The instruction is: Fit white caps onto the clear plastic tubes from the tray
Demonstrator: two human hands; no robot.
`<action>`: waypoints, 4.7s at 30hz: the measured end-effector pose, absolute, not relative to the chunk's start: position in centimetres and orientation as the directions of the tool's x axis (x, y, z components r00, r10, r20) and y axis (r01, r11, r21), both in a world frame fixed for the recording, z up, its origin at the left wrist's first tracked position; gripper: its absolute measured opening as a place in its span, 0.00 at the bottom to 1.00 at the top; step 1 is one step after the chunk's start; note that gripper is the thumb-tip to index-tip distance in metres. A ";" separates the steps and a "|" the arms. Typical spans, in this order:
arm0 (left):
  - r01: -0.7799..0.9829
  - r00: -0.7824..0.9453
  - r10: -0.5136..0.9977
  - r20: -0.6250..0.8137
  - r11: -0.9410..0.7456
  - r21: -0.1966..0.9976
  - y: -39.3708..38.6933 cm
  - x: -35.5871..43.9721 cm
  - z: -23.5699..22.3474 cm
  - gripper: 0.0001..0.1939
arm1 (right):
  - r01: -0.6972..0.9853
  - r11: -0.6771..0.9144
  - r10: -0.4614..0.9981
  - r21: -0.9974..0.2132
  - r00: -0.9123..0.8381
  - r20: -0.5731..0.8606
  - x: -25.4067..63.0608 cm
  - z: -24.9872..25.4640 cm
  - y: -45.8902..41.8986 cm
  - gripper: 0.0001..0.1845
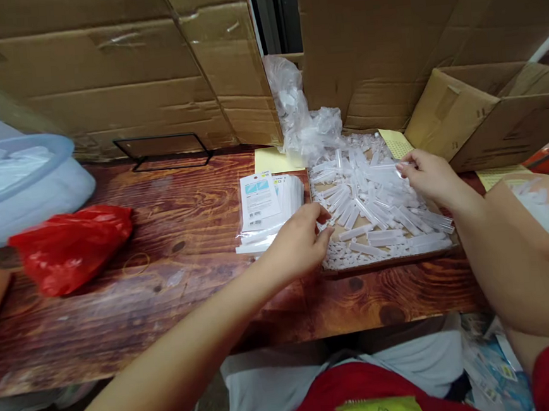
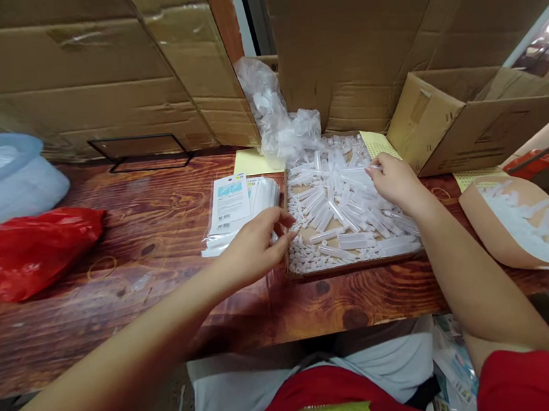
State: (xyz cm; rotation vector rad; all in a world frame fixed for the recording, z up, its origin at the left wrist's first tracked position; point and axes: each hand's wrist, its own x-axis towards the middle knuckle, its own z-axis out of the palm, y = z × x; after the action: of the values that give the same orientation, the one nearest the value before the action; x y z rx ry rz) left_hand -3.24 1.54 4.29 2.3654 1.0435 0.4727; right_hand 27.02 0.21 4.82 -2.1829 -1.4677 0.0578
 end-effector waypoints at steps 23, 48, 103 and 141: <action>0.328 0.939 0.344 0.010 -0.904 0.274 1.1 2.6 2.4 0.08 | 0.941 0.301 0.945 -0.158 -0.316 -0.084 23.7 5.2 -4.3 0.09; 0.397 0.632 0.720 0.286 -0.618 0.679 2.1 -3.5 1.7 0.05 | 0.871 0.450 0.893 0.198 -0.440 -0.097 20.0 3.8 -4.2 0.11; 0.261 0.565 0.692 0.449 -0.667 0.698 0.1 -3.4 -1.9 0.01 | 0.994 0.105 0.990 -0.043 -0.101 0.095 18.1 3.6 -2.3 0.10; -0.004 0.555 0.776 0.299 -0.357 0.934 0.2 -3.1 -2.7 0.12 | -0.110 0.033 0.994 -0.993 0.104 0.021 16.3 1.8 -2.7 0.17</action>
State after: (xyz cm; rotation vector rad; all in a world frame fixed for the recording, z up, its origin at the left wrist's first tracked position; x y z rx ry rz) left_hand -3.08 0.22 -2.69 1.7540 0.6431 0.9423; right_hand 16.30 -2.66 1.75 -1.1545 -1.0654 1.1651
